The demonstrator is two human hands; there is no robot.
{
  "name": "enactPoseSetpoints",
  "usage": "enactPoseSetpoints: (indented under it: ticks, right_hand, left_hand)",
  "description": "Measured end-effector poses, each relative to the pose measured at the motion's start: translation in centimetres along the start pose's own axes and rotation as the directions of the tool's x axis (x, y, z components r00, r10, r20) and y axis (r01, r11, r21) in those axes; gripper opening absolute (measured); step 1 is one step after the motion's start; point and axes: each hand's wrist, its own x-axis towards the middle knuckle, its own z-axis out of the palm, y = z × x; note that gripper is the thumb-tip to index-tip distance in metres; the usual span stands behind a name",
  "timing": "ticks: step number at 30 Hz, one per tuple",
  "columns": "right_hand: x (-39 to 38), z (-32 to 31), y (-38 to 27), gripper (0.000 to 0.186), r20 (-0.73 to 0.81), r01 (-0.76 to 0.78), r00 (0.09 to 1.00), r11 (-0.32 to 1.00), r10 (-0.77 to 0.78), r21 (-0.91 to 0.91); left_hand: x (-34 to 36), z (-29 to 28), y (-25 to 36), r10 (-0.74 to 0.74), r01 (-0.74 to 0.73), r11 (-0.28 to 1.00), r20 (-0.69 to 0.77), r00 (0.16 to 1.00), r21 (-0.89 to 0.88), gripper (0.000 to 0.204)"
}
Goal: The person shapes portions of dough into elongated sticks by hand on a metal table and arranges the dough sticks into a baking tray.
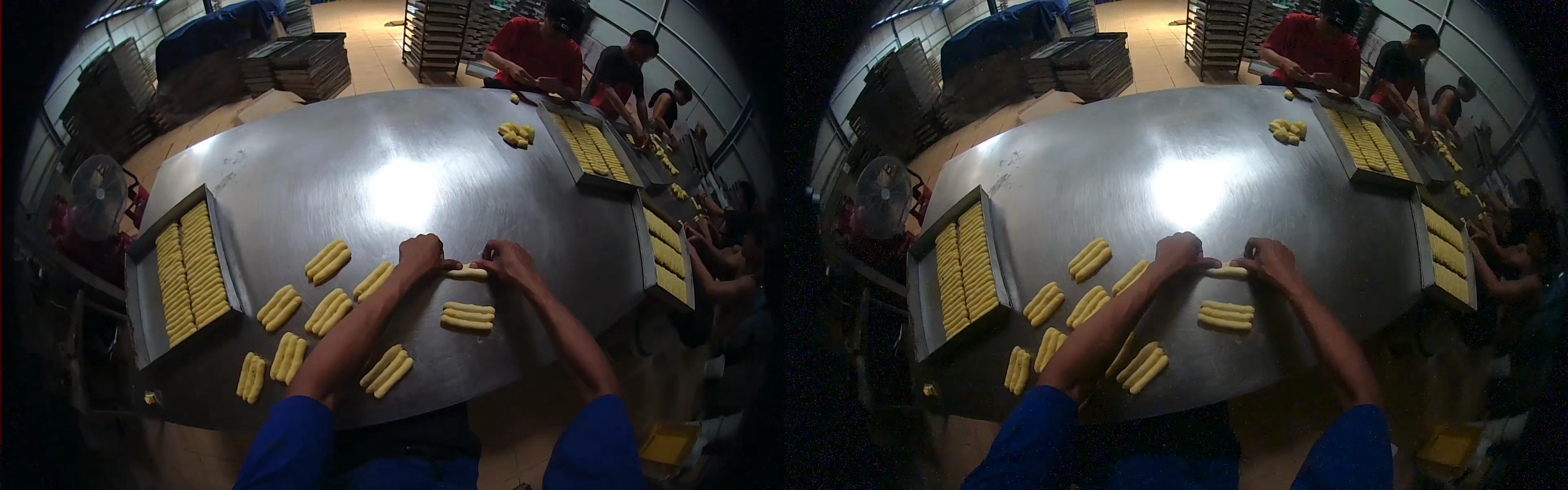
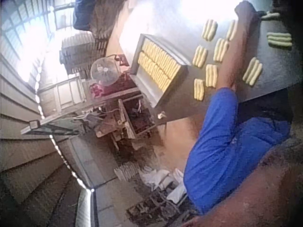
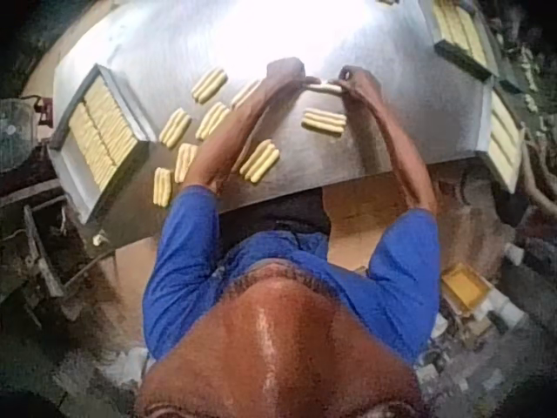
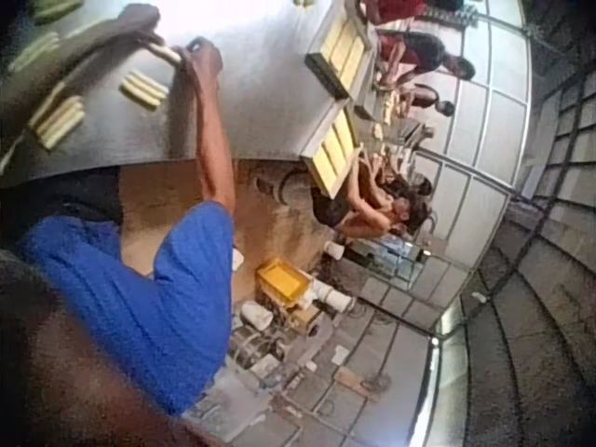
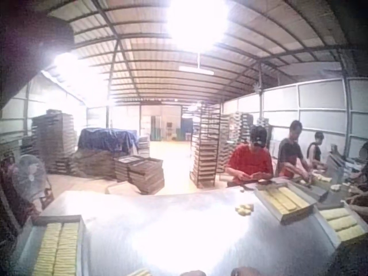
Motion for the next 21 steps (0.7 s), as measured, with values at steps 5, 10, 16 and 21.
enactPoseSetpoints:
  ticks: [5,10,16,21]
  right_hand:
    - [0.6,0.2,1.5,0.051,-0.008,-0.043,0.999,0.992,0.044,0.12]
    - [0.1,0.6,0.4,0.054,-0.057,0.008,0.998,1.0,-0.007,0.017]
    - [0.2,1.2,0.6,0.052,-0.126,0.029,0.992,1.0,-0.028,0.009]
    - [0.7,0.9,0.2,0.051,-0.05,-0.017,0.999,0.999,0.019,0.035]
  left_hand:
    - [-0.1,-1.2,1.4,0.008,-0.004,0.995,0.044,0.999,-0.097,0.068]
    - [0.0,-0.2,0.8,0.0,0.006,0.998,-0.089,0.996,0.061,0.073]
    - [0.3,-0.4,0.0,0.074,-0.075,0.997,-0.011,0.997,-0.021,0.082]
    - [1.0,0.7,-0.2,0.009,0.007,0.991,-0.122,0.992,0.131,0.078]
